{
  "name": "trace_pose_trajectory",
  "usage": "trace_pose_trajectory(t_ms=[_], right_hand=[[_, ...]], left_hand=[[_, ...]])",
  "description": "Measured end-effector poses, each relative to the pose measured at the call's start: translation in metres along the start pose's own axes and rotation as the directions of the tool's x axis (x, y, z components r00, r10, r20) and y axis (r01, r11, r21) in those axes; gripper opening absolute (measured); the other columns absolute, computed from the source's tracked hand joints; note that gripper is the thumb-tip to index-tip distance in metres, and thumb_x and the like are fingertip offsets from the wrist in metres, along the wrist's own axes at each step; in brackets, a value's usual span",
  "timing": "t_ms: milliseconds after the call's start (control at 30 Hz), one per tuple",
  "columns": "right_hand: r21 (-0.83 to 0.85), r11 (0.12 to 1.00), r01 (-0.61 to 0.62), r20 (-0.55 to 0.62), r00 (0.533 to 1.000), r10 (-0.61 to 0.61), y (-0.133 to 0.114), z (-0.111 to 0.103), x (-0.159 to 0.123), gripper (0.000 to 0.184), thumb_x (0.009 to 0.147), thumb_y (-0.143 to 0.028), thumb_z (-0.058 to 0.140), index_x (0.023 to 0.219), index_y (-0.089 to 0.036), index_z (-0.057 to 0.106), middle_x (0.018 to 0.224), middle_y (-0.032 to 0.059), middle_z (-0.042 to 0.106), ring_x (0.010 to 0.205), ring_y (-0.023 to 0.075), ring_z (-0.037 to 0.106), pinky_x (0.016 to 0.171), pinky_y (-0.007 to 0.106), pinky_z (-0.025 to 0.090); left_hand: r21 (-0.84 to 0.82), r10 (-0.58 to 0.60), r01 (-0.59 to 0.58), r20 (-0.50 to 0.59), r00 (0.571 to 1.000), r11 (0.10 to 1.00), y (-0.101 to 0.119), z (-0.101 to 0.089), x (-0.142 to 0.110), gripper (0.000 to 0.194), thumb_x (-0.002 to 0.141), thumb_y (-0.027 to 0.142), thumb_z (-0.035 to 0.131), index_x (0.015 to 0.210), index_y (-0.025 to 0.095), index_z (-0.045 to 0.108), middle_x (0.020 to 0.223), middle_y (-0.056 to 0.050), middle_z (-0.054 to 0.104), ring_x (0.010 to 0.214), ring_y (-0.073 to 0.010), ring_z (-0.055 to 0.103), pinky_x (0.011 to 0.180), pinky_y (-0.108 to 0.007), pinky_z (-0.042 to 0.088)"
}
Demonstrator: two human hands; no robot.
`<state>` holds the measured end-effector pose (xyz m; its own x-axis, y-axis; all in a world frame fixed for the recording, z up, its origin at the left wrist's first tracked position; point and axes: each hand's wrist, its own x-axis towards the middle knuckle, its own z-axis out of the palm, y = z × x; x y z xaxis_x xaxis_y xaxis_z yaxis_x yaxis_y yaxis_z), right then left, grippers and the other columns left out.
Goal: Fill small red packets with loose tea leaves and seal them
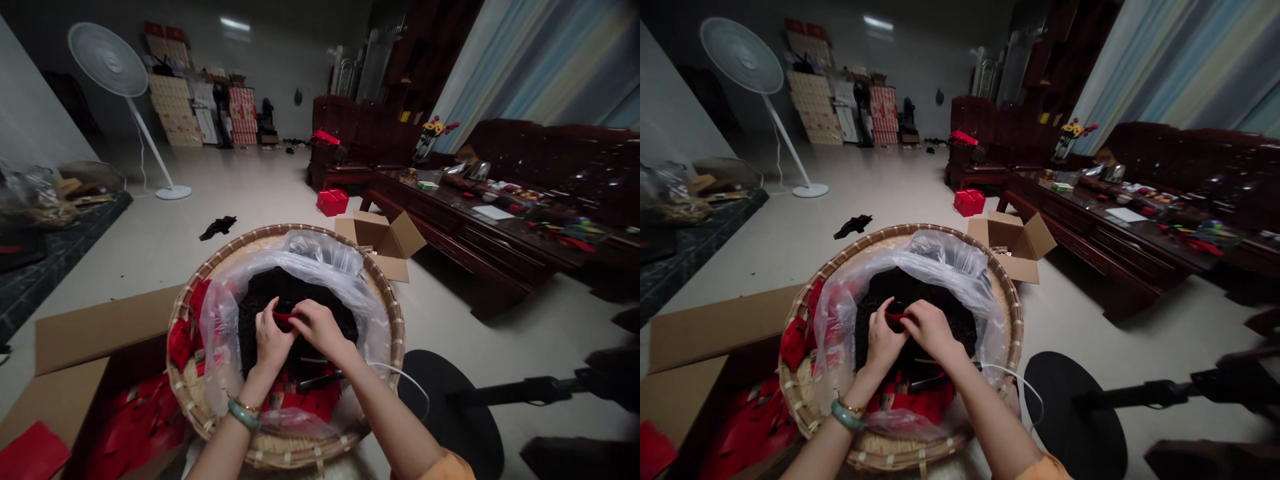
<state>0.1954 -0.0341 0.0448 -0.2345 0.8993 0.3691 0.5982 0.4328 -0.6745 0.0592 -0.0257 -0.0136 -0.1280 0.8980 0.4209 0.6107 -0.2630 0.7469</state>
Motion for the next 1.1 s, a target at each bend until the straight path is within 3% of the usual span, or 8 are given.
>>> trace_pose_trajectory(t_ms=[133, 200, 267, 467, 633, 767, 900, 1100], right_hand=[[0.128, 0.979, -0.156, -0.064, 0.984, 0.166, 0.014, -0.004, 0.008, 0.014, 0.082, -0.025, 0.052, 0.079, -0.017, 0.063, 0.074, 0.0018, 0.062, 0.066, 0.0136, 0.055, 0.062, 0.024, 0.043], [0.192, 0.962, -0.194, -0.017, 0.979, 0.201, 0.019, -0.010, 0.011, 0.017, 0.083, -0.028, 0.049, 0.080, -0.016, 0.062, 0.072, 0.0005, 0.062, 0.063, 0.0123, 0.054, 0.058, 0.022, 0.041], [0.175, 0.965, -0.197, 0.063, 0.980, 0.188, 0.020, -0.018, 0.013, 0.018, 0.082, -0.030, 0.050, 0.080, -0.016, 0.061, 0.071, -0.0009, 0.061, 0.060, 0.0108, 0.051, 0.055, 0.021, 0.038], [-0.060, 0.986, -0.157, 0.329, 0.929, 0.168, 0.018, -0.040, 0.020, 0.027, 0.079, -0.036, 0.057, 0.065, -0.014, 0.061, 0.053, -0.0056, 0.047, 0.051, 0.0074, 0.036, 0.048, 0.020, 0.025], [-0.073, 0.997, -0.008, 0.445, 0.895, 0.039, 0.013, -0.035, 0.029, 0.023, 0.083, -0.027, 0.055, 0.068, -0.015, 0.066, 0.060, -0.0031, 0.052, 0.055, 0.0083, 0.043, 0.054, 0.021, 0.030], [0.024, 0.999, 0.026, 0.286, 0.958, -0.032, 0.014, -0.028, 0.029, 0.021, 0.086, -0.026, 0.050, 0.094, -0.019, 0.069, 0.081, 0.0017, 0.060, 0.069, 0.0110, 0.054, 0.065, 0.022, 0.041], [0.007, 0.988, -0.157, 0.107, 0.982, 0.155, 0.039, -0.022, 0.022, 0.030, 0.087, -0.020, 0.046, 0.112, -0.020, 0.062, 0.092, 0.0046, 0.065, 0.076, 0.0138, 0.060, 0.073, 0.027, 0.046], [-0.327, 0.936, -0.127, 0.366, 0.896, 0.250, 0.078, 0.004, 0.021, 0.043, 0.075, -0.002, 0.049, 0.113, -0.018, 0.063, 0.116, 0.0091, 0.063, 0.108, 0.0206, 0.056, 0.094, 0.031, 0.040]], left_hand=[[-0.154, -0.036, 0.078, 0.263, 0.964, 0.985, -0.003, -0.014, 0.013, 0.059, 0.060, 0.037, 0.071, 0.114, 0.017, 0.056, 0.093, -0.008, 0.060, 0.087, -0.0232, 0.059, 0.081, -0.040, 0.048], [-0.259, -0.055, 0.206, 0.490, 0.870, 0.944, -0.006, -0.021, 0.019, 0.040, 0.064, 0.036, 0.068, 0.099, 0.016, 0.063, 0.082, -0.005, 0.064, 0.076, -0.0197, 0.061, 0.075, -0.036, 0.049], [-0.305, -0.082, 0.330, 0.612, 0.787, 0.893, -0.007, -0.026, 0.022, 0.029, 0.065, 0.034, 0.068, 0.086, 0.014, 0.065, 0.071, -0.002, 0.065, 0.066, -0.0171, 0.060, 0.067, -0.031, 0.048], [-0.347, -0.121, 0.422, 0.636, 0.762, 0.838, 0.000, -0.026, 0.018, 0.027, 0.060, 0.032, 0.073, 0.079, 0.013, 0.066, 0.062, 0.001, 0.064, 0.059, -0.0151, 0.060, 0.059, -0.026, 0.046], [-0.367, -0.145, 0.545, 0.716, 0.683, 0.754, 0.005, -0.026, 0.022, 0.044, 0.058, 0.030, 0.074, 0.097, 0.014, 0.062, 0.076, -0.002, 0.070, 0.064, -0.0186, 0.065, 0.061, -0.031, 0.051], [-0.414, -0.196, 0.525, 0.616, 0.763, 0.744, -0.004, -0.026, 0.027, 0.049, 0.057, 0.034, 0.076, 0.099, 0.013, 0.061, 0.084, -0.004, 0.071, 0.070, -0.0201, 0.066, 0.067, -0.034, 0.054], [-0.448, -0.309, 0.509, 0.447, 0.839, 0.735, -0.023, -0.028, 0.030, 0.055, 0.054, 0.042, 0.076, 0.097, 0.010, 0.061, 0.088, -0.008, 0.071, 0.074, -0.0213, 0.066, 0.070, -0.037, 0.054], [-0.409, -0.264, 0.437, 0.414, 0.871, 0.801, -0.028, -0.027, 0.027, 0.048, 0.054, 0.041, 0.075, 0.090, 0.012, 0.063, 0.085, -0.007, 0.071, 0.075, -0.0208, 0.066, 0.075, -0.038, 0.053]])
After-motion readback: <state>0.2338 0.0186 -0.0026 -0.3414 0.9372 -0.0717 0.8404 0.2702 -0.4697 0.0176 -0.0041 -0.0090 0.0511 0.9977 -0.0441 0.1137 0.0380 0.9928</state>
